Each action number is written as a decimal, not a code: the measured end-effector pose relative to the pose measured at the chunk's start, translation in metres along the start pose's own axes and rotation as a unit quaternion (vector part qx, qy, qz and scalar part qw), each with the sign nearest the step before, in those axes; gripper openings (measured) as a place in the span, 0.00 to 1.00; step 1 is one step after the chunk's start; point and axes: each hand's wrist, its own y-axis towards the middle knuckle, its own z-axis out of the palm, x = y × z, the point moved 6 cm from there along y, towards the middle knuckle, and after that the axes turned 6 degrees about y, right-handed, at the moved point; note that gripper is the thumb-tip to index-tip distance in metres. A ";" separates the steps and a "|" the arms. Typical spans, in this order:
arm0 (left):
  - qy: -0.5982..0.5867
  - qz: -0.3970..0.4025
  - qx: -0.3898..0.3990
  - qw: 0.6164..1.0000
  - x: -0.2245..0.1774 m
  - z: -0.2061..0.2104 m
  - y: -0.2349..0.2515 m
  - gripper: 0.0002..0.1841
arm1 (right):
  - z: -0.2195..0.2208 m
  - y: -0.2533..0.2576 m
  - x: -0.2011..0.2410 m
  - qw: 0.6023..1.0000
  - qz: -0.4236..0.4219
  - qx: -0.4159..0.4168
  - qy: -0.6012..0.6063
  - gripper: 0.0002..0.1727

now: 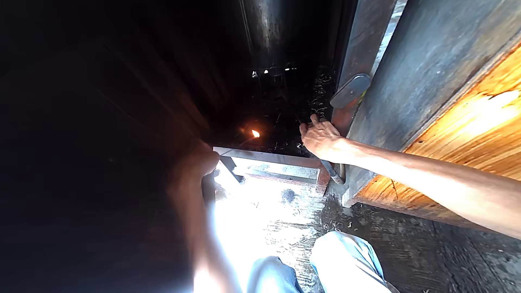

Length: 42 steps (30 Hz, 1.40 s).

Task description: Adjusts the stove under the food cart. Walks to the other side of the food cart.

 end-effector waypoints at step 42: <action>0.273 0.151 0.373 0.874 0.009 0.299 0.008 0.18 | 0.001 0.004 0.000 0.994 -0.045 0.022 -0.094 0.22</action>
